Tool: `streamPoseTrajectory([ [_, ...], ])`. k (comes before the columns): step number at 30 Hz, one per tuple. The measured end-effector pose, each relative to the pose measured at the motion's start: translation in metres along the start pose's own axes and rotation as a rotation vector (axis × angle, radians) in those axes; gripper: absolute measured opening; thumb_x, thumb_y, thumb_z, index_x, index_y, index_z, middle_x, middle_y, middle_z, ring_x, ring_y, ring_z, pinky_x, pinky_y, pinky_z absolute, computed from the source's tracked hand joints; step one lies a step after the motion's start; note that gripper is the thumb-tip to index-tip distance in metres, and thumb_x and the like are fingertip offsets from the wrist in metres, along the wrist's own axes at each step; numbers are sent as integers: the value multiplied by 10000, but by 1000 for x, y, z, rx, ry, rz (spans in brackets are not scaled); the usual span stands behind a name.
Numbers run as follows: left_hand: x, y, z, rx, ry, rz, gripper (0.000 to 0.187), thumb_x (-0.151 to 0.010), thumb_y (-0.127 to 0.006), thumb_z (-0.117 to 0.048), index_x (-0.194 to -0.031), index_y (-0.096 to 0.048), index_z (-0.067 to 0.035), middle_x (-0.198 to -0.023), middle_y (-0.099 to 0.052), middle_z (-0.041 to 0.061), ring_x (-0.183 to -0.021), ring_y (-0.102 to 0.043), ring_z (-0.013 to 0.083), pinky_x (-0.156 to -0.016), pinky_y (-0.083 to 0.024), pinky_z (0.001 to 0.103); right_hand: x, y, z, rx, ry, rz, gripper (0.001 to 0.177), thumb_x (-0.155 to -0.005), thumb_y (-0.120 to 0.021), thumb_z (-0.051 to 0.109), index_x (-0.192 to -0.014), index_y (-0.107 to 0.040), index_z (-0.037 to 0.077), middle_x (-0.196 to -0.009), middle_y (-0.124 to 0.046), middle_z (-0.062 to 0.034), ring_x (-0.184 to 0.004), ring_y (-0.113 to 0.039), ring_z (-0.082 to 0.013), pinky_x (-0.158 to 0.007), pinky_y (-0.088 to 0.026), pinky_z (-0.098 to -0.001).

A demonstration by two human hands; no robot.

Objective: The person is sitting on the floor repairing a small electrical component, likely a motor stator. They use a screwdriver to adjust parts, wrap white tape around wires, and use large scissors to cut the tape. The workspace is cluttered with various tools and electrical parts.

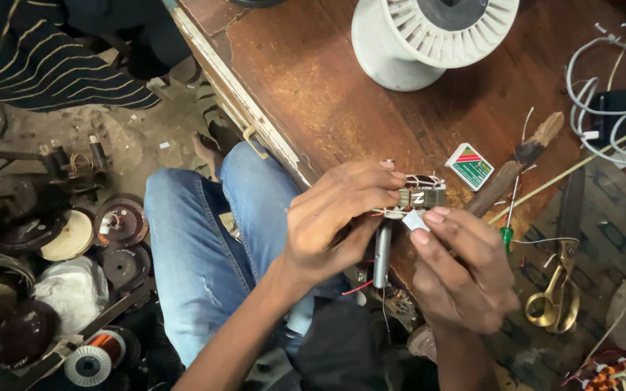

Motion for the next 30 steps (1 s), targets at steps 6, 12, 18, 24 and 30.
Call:
streamPoseTrajectory([
  [6, -1, -1, 1, 13, 12, -13, 243, -838, -803, 77, -1035, -679, 6, -1117, -729, 135, -1153, -733, 326, -1014, -600, 390, 0, 0, 2, 10, -23, 29, 294, -850, -745, -182, -1057, -723, 26, -1051, -704, -138, -999, -722, -324, -846, -613, -358],
  [12, -1, 0, 1, 11, 20, -10, 248, -832, -803, 82, -1036, -684, 7, -1121, -730, 132, -1156, -734, 324, -1016, -600, 389, 2, 0, 1, -17, -63, 17, 297, -856, -738, -177, -1060, -723, 38, -1062, -713, -125, -1035, -729, -317, -845, -620, -337],
  [18, 0, 0, 1, 4, 25, 0, 252, -825, -804, 80, -1036, -689, 3, -1128, -732, 130, -1164, -732, 320, -1020, -600, 388, 2, 0, 0, -11, -49, 15, 292, -858, -734, -183, -1058, -720, 30, -1047, -719, -125, -1032, -729, -305, -845, -612, -329],
  [24, 1, -1, 2, 10, 19, -7, 246, -834, -807, 76, -1039, -693, 2, -1132, -734, 128, -1165, -733, 317, -1021, -602, 387, -7, -1, 4, 6, -50, 38, 271, -857, -777, -170, -1049, -721, 12, -1023, -715, -125, -1002, -728, -288, -812, -601, -316],
  [30, 1, -1, 1, 14, 7, -7, 238, -832, -807, 76, -1023, -686, 3, -1139, -729, 137, -1150, -734, 328, -1005, -602, 389, -33, 10, 20, 118, -39, 244, 291, -748, -723, -176, -1007, -733, -43, -988, -719, -173, -976, -727, -324, -838, -600, -375],
])
Point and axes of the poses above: each hand's wrist, its own x-axis away from the middle knuckle, its own y-axis out of the back of the hand, z = x × y, the point moved 3 cm from there along -x, towards the middle knuckle
